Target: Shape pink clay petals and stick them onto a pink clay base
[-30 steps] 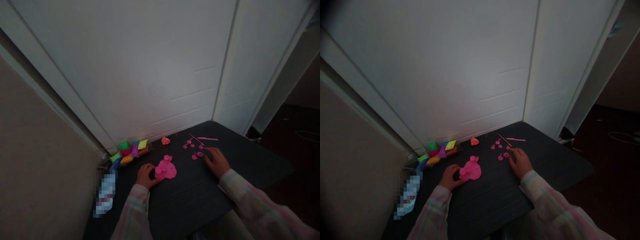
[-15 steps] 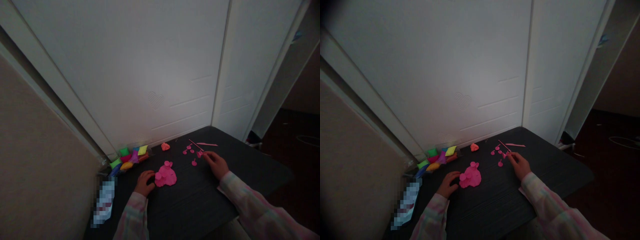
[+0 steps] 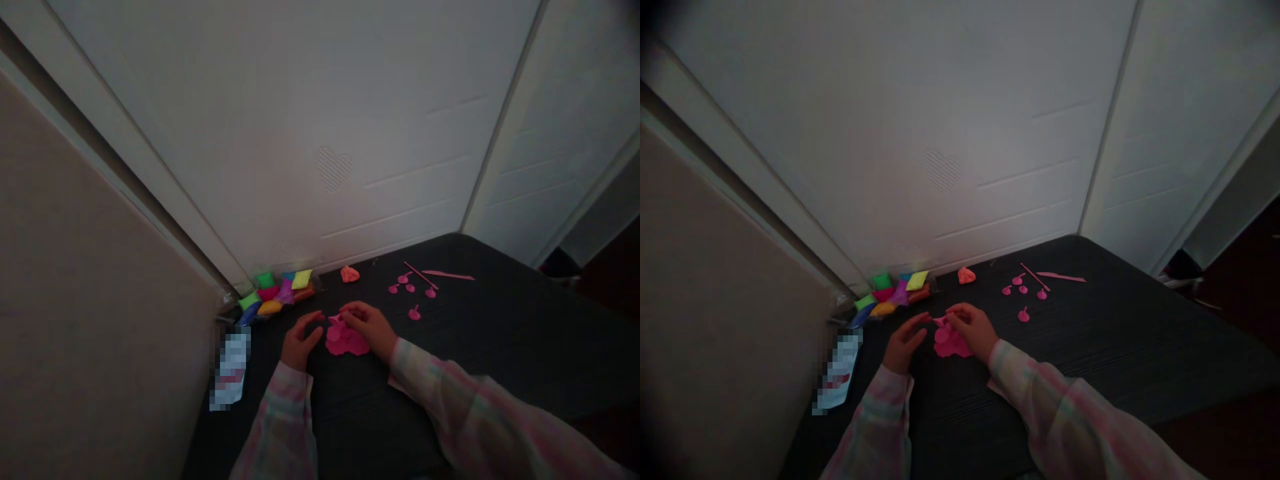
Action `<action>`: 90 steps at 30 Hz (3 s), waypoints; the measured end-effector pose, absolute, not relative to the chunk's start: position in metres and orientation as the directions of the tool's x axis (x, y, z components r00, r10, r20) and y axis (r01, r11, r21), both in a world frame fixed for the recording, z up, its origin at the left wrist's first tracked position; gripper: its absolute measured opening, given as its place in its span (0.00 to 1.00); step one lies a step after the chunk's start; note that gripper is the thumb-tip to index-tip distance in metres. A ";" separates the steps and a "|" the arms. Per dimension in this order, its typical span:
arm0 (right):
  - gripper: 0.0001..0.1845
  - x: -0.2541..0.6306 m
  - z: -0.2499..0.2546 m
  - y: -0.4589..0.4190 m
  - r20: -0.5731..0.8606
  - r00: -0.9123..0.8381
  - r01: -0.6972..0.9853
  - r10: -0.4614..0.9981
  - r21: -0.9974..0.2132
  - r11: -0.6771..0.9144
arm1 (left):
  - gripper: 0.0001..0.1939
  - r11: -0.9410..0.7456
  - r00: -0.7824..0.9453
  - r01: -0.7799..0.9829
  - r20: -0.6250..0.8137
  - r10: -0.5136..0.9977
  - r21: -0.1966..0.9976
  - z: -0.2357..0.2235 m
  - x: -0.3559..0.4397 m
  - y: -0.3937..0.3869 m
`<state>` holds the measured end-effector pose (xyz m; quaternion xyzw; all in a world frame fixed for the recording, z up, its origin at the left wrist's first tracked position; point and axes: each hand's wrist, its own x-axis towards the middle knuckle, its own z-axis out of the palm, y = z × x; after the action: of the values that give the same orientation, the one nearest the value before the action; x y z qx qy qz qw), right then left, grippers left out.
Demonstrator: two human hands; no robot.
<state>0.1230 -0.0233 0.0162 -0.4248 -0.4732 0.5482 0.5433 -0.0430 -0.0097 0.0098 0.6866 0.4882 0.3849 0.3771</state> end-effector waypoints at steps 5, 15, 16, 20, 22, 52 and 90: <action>0.09 0.123 0.012 -0.025 0.061 -0.128 -0.234 0.990 -0.972 0.030 | 0.13 -0.285 0.225 0.402 0.207 0.952 0.870 0.016 -0.030 -0.017; 0.13 0.143 0.004 -0.020 0.266 0.001 0.037 0.964 -0.963 0.266 | 0.09 -0.172 0.277 0.650 -0.020 0.961 0.740 0.057 -0.016 0.015; 0.13 0.144 0.004 -0.019 0.276 0.018 0.062 0.961 -0.960 0.275 | 0.09 -0.168 0.275 0.685 -0.039 0.961 0.709 0.060 -0.014 0.020; 0.10 0.146 0.005 -0.018 0.293 0.018 0.121 0.956 -0.950 0.289 | 0.07 -0.133 0.281 0.750 -0.130 0.951 0.648 0.059 -0.003 0.032; 0.09 0.146 0.006 -0.017 0.296 0.010 0.139 0.955 -0.946 0.292 | 0.07 -0.136 0.292 0.770 -0.154 0.944 0.624 0.057 0.001 0.033; 0.09 0.144 0.008 -0.022 0.177 -0.068 0.296 0.982 -0.936 0.189 | 0.12 -0.196 0.507 0.733 -0.331 0.796 0.651 0.045 -0.004 0.036; 0.17 0.138 0.002 -0.030 0.286 -0.355 0.647 0.890 -0.612 0.455 | 0.13 -0.201 0.537 0.678 -0.290 0.792 0.707 0.040 -0.010 0.037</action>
<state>0.1383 -0.0302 0.0022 -0.4816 -0.7980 0.2017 0.3008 -0.0104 0.0375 0.0403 0.7720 0.4761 0.0687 0.4155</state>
